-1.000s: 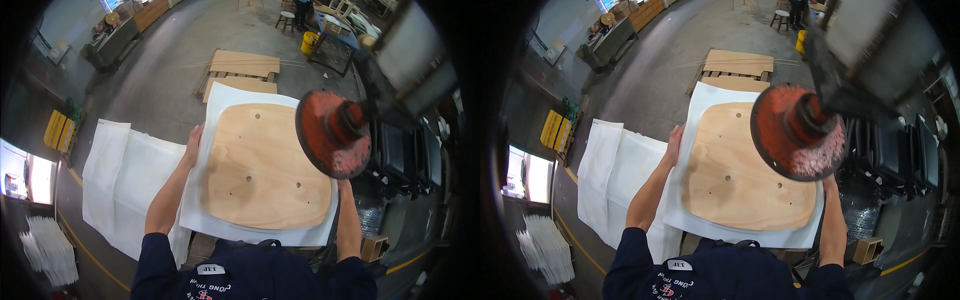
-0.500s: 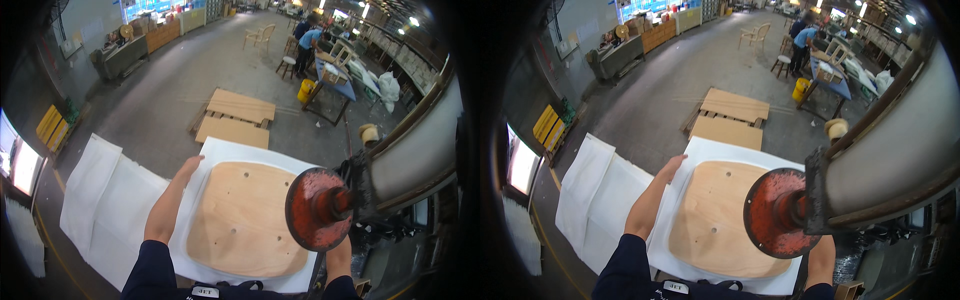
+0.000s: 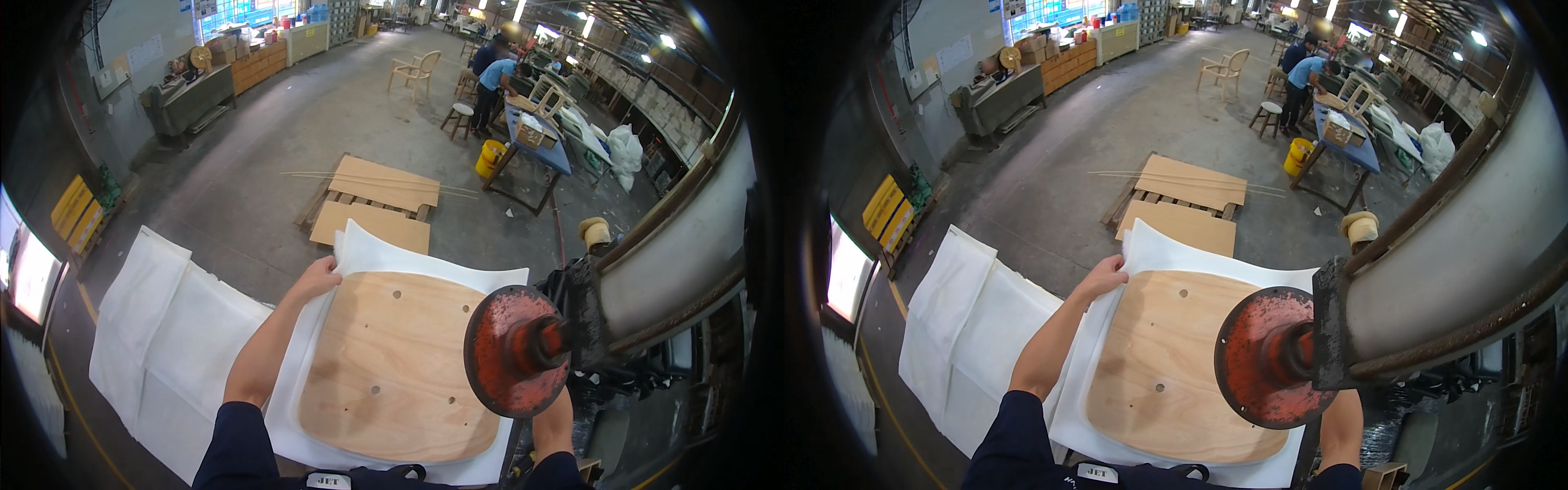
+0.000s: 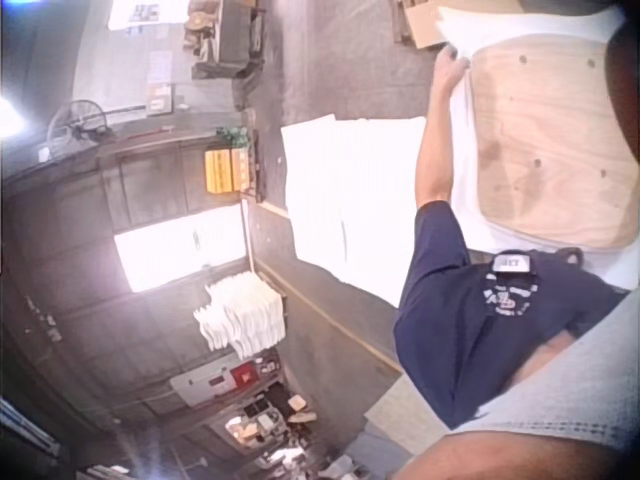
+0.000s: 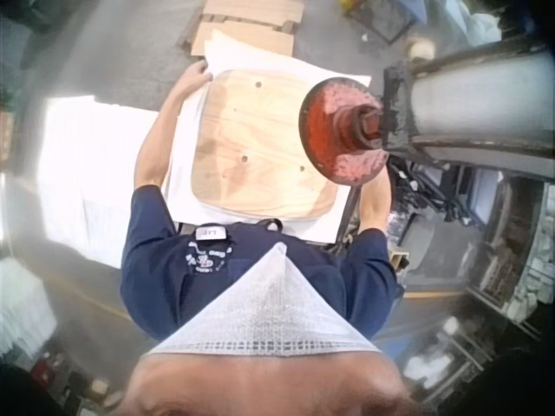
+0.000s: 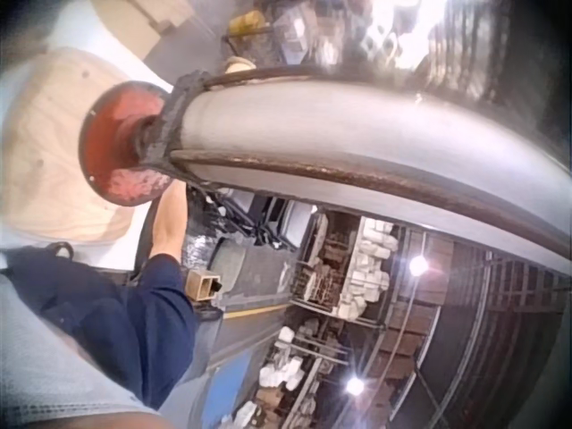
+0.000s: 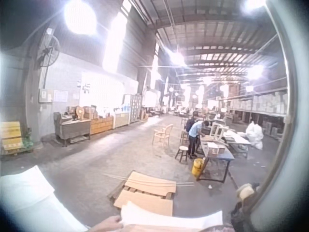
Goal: The person places a black seat cushion onto a wooden base, then covers it with a white protective sheet. They pull the sheet taut around the edges and use a staple gun to secure it to the underside of the wooden base.
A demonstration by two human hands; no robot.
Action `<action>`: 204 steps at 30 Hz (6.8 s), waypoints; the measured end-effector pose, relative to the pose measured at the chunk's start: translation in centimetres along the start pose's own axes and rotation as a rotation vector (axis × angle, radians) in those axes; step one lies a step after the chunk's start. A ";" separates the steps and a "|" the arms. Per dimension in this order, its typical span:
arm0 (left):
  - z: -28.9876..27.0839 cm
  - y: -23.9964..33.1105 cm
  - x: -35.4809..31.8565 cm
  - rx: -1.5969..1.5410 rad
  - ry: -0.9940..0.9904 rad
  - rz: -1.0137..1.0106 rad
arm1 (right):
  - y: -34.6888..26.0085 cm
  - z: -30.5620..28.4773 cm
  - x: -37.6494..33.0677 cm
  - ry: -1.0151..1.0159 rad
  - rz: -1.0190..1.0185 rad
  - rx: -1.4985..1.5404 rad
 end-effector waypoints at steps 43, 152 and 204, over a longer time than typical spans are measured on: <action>0.5 -10.9 -36.7 -0.215 0.167 -0.597 | 10.1 -6.7 -36.7 0.280 0.408 -0.154; 3.8 2.2 -24.1 -0.009 0.600 -0.028 | 1.4 -5.1 -19.3 0.342 -0.156 -0.111; 4.0 -5.6 -35.8 -0.747 0.064 -0.616 | 6.1 -7.9 -33.9 -0.013 0.711 0.233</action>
Point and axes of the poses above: each hand's wrist, its own x-axis towards the middle knuckle, its own z-axis out of the palm, y = z × x, the point moved 1 cm from there along x, towards the middle knuckle, and after that the axes turned 2 degrees about y, right-handed, at the moved point
